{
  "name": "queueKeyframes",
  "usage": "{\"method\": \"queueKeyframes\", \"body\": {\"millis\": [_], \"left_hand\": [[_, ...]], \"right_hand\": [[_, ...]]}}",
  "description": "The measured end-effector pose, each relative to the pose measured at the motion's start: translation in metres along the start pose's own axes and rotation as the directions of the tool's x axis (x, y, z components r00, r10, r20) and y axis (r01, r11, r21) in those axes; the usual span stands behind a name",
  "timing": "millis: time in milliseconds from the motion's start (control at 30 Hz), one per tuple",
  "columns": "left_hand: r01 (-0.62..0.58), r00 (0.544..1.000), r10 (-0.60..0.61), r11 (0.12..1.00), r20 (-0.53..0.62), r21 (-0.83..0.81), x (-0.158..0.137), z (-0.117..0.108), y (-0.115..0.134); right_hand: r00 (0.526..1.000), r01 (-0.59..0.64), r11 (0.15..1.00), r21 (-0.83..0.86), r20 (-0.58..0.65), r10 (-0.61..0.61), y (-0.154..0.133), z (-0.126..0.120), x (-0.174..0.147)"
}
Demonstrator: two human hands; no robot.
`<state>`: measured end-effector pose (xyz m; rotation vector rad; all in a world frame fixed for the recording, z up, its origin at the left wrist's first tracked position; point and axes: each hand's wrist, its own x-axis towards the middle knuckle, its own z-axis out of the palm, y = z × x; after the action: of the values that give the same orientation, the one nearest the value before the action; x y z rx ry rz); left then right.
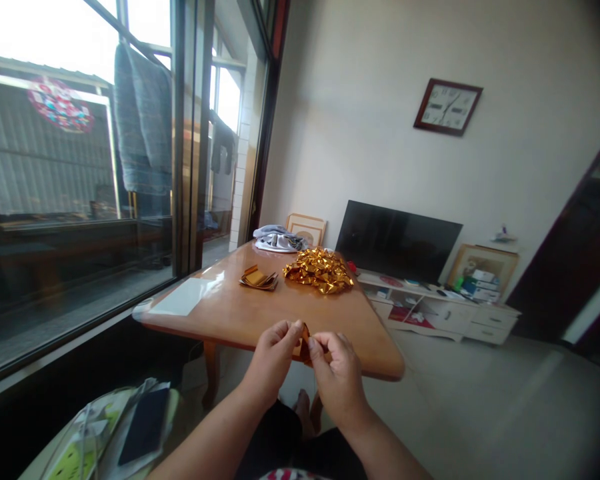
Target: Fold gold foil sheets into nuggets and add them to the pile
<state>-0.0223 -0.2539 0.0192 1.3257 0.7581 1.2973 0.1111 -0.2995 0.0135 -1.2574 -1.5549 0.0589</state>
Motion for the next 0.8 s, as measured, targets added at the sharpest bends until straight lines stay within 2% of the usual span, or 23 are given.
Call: {"method": "queueKeyframes", "body": {"millis": [100, 167, 233, 300, 367, 433, 567, 800], "left_hand": [[-0.036, 0.997, 0.042, 0.995, -0.065, 0.089, 0.001, -0.004, 0.002], [-0.059, 0.993, 0.07, 0.991, -0.092, 0.116, 0.001, -0.007, 0.004], [-0.075, 0.992, 0.085, 0.991, -0.092, 0.109, 0.0, -0.008, 0.006], [-0.077, 0.994, 0.083, 0.994, -0.075, 0.077, -0.001, -0.008, 0.007], [-0.063, 0.997, 0.064, 0.997, -0.044, 0.037, -0.003, -0.007, 0.009], [-0.033, 0.999, 0.033, 0.999, 0.02, -0.018, -0.004, -0.006, 0.011], [0.057, 0.986, -0.033, 0.988, 0.165, -0.143, -0.006, -0.004, 0.014], [0.066, 0.982, -0.038, 0.987, 0.183, -0.149, -0.005, -0.008, 0.014]], "right_hand": [[0.979, -0.199, 0.95, 0.241, 0.086, 0.183, 0.003, 0.003, 0.001], [0.941, -0.339, 0.83, 0.444, 0.176, 0.29, 0.004, 0.005, 0.002], [0.901, -0.432, 0.667, 0.607, 0.258, 0.349, 0.005, 0.006, 0.002], [0.87, -0.484, 0.531, 0.696, 0.317, 0.378, 0.004, 0.006, 0.003], [0.85, -0.512, 0.453, 0.729, 0.357, 0.388, 0.002, 0.004, 0.003], [0.841, -0.526, 0.421, 0.739, 0.379, 0.387, 0.0, 0.003, 0.003], [0.835, -0.539, 0.416, 0.732, 0.402, 0.375, -0.001, 0.003, 0.002], [0.828, -0.554, 0.412, 0.723, 0.428, 0.363, -0.003, 0.001, 0.002]]}}
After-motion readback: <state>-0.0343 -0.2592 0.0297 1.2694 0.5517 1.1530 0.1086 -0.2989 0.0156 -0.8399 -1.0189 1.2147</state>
